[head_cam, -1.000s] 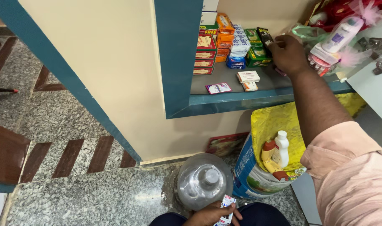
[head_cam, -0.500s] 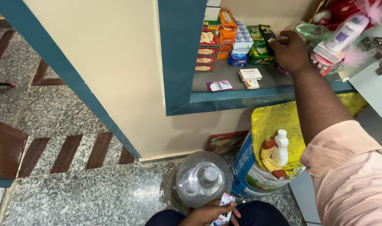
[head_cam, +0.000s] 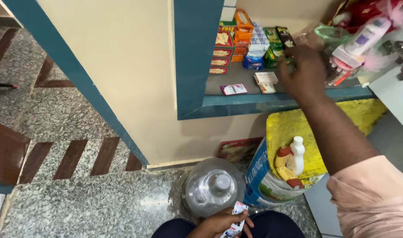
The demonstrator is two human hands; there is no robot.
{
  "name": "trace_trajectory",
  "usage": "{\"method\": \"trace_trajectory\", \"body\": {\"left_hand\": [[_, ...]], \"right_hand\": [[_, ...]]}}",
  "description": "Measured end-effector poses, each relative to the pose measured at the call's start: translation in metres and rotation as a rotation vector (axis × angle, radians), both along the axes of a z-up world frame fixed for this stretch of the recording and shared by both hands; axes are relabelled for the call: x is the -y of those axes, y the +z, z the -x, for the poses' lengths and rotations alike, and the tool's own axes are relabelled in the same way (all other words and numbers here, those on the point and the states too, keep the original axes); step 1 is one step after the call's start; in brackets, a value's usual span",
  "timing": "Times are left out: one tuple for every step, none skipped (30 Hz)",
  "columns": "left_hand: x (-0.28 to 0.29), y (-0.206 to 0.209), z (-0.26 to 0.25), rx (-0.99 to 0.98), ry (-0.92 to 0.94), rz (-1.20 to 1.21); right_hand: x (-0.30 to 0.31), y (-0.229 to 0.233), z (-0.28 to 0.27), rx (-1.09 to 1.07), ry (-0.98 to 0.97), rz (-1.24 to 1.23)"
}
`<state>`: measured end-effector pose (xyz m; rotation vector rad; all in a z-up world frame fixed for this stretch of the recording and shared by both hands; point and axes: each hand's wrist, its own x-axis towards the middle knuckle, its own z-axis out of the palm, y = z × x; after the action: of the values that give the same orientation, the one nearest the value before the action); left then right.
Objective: The person sorts through items in a wall-mounted cabinet, picking up and putting back various small boxes and packets including soap and medicine, while holding a large plastic water bottle.
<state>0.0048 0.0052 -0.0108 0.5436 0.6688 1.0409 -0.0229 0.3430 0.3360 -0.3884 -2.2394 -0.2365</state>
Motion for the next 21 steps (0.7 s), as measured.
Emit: {"method": "trace_trajectory", "body": {"left_hand": [[-0.001,0.003,-0.002,0.007,0.022,0.062],[-0.001,0.005,-0.004,0.014,0.045,0.124],[-0.001,0.005,-0.004,0.009,0.027,0.088],[0.000,0.004,-0.003,0.005,0.009,0.051],[0.000,0.002,-0.001,0.000,-0.007,0.015],[-0.002,-0.002,0.000,0.009,-0.002,0.030],[-0.004,-0.006,0.000,0.021,0.008,0.045],[-0.005,-0.009,-0.001,0.033,0.018,0.059],[-0.005,-0.012,-0.001,0.056,0.070,0.070],[-0.004,-0.015,-0.002,0.079,0.122,0.081],[-0.004,-0.015,0.000,0.097,0.175,0.088],[-0.006,-0.015,-0.001,0.135,0.246,0.137],[-0.006,-0.013,-0.004,0.172,0.315,0.189],[-0.006,-0.011,-0.008,0.210,0.384,0.239],[-0.004,-0.008,-0.007,0.275,0.416,0.181],[-0.003,-0.003,-0.007,0.340,0.447,0.123],[0.000,0.003,-0.009,0.404,0.478,0.064],[0.003,0.012,-0.013,0.432,0.528,0.061],[0.004,0.022,-0.015,0.455,0.573,0.059],[0.008,0.033,-0.021,0.479,0.617,0.055],[0.011,0.046,-0.027,0.479,0.629,0.039]], "right_hand": [[0.015,0.001,-0.002,0.037,0.098,0.014],[0.030,0.000,-0.003,0.084,0.140,0.048],[0.044,0.000,0.000,0.125,0.186,0.076],[0.058,-0.002,0.002,0.133,0.232,0.107],[0.074,-0.006,0.002,0.140,0.280,0.138],[0.093,-0.014,-0.001,0.141,0.311,0.152],[0.114,-0.026,-0.008,0.145,0.347,0.165],[0.136,-0.039,-0.021,0.212,0.307,0.262],[0.160,-0.055,-0.038,0.280,0.268,0.358],[0.186,-0.073,-0.053,0.247,0.253,0.422],[0.207,-0.089,-0.075,0.187,0.375,0.391],[0.225,-0.107,-0.090,0.209,0.317,0.448],[0.244,-0.124,-0.111,0.236,0.243,0.544],[0.260,-0.140,-0.131,0.262,0.169,0.640],[0.275,-0.156,-0.146,0.248,0.154,0.686],[0.288,-0.170,-0.157,0.234,0.140,0.732],[0.295,-0.179,-0.168,0.219,0.127,0.778],[0.299,-0.184,-0.178,0.212,0.184,0.783],[0.305,-0.187,-0.186,0.200,0.238,0.787],[0.312,-0.187,-0.194,0.187,0.293,0.791],[0.312,-0.184,-0.197,0.204,0.269,0.845]]}}
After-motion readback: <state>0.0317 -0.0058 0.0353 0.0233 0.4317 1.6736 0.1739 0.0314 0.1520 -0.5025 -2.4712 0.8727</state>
